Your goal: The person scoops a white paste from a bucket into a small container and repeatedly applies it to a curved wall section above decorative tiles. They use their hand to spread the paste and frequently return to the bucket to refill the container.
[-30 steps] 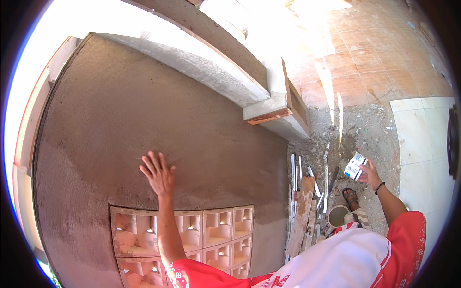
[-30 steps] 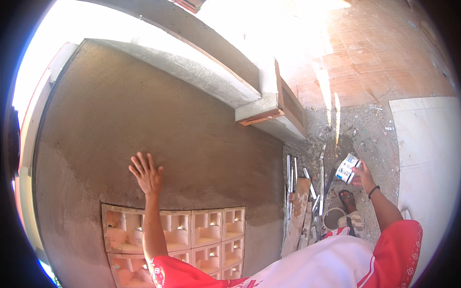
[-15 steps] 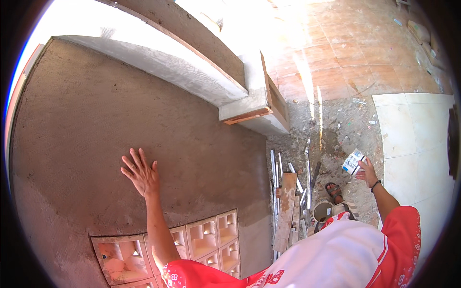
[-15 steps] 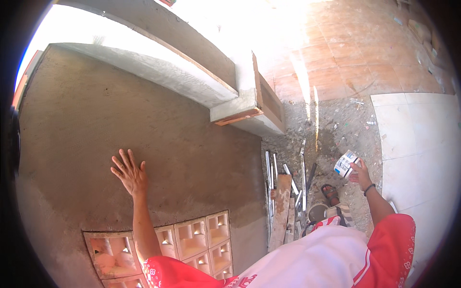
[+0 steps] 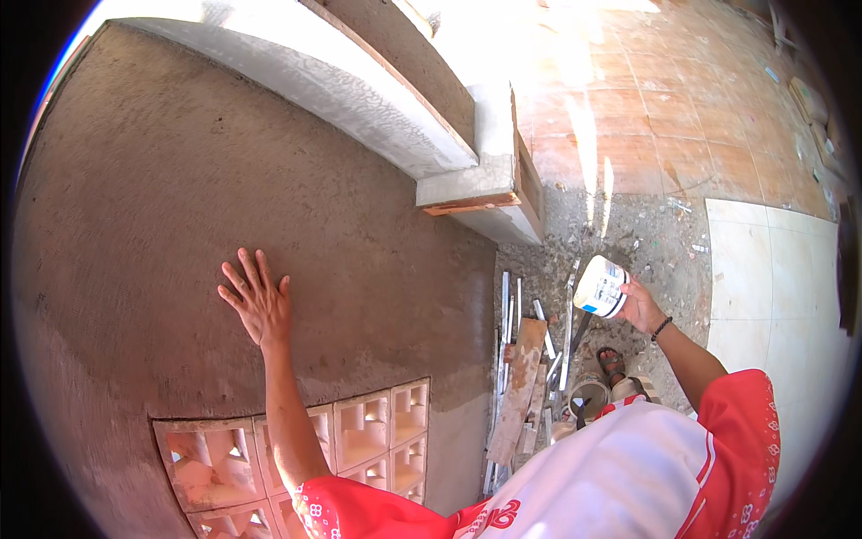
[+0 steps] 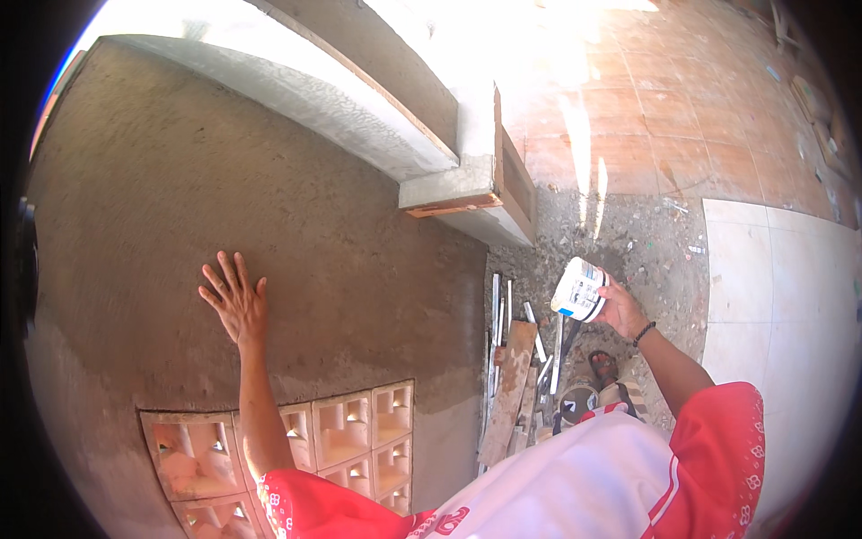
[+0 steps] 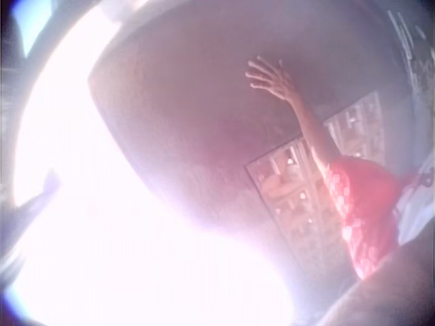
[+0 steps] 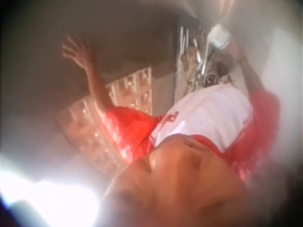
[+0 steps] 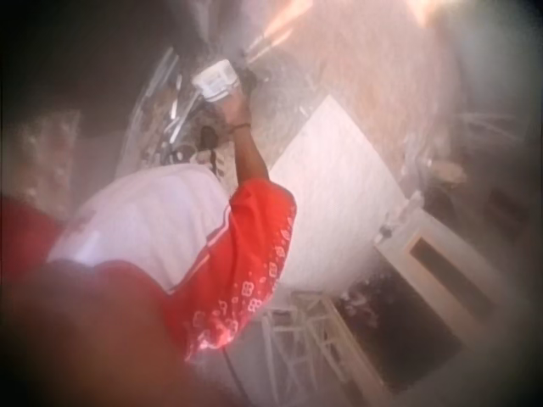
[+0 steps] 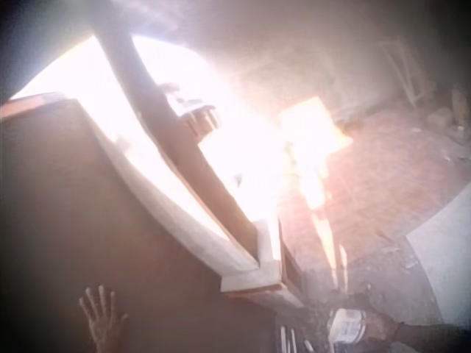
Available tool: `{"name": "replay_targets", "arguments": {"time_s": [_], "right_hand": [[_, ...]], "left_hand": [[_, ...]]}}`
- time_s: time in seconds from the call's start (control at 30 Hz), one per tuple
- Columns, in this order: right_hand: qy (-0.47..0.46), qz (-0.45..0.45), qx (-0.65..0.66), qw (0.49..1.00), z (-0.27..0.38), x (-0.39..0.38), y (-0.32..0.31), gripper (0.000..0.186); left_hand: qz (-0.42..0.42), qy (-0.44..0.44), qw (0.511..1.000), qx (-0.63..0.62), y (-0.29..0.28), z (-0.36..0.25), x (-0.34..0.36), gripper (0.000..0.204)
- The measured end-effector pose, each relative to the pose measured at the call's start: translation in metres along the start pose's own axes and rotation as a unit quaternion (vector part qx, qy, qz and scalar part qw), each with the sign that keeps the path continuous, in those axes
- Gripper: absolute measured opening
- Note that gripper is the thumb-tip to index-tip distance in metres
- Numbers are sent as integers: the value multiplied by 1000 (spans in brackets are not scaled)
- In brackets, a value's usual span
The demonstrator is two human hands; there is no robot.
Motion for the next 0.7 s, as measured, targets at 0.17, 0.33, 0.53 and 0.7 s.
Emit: {"name": "replay_targets", "arguments": {"time_s": [0.17,0.33,0.53,0.7], "right_hand": [[-3,23,-9,1000,9,-31,6,77],[-13,10,4,1000,2,-77,-24,80],[-18,6,32,999,-11,-110,-23,76],[51,99,12,994,-37,-90,41,74]], "left_hand": [[17,41,999,0,3,-18,-11,70],[269,333,891,-149,73,-253,-132,72],[379,184,590,-688,-14,-487,-293,75],[262,96,416,-865,-103,-480,-297,74]]}}
Point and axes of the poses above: each hand's wrist, its own x-axis towards the middle knuckle, its own y-axis out of the palm, z = x × y, the point moved 9 cm from there along x, towards the middle knuckle, and after that the axes turned 12 degrees about y, right-handed, at the moved point
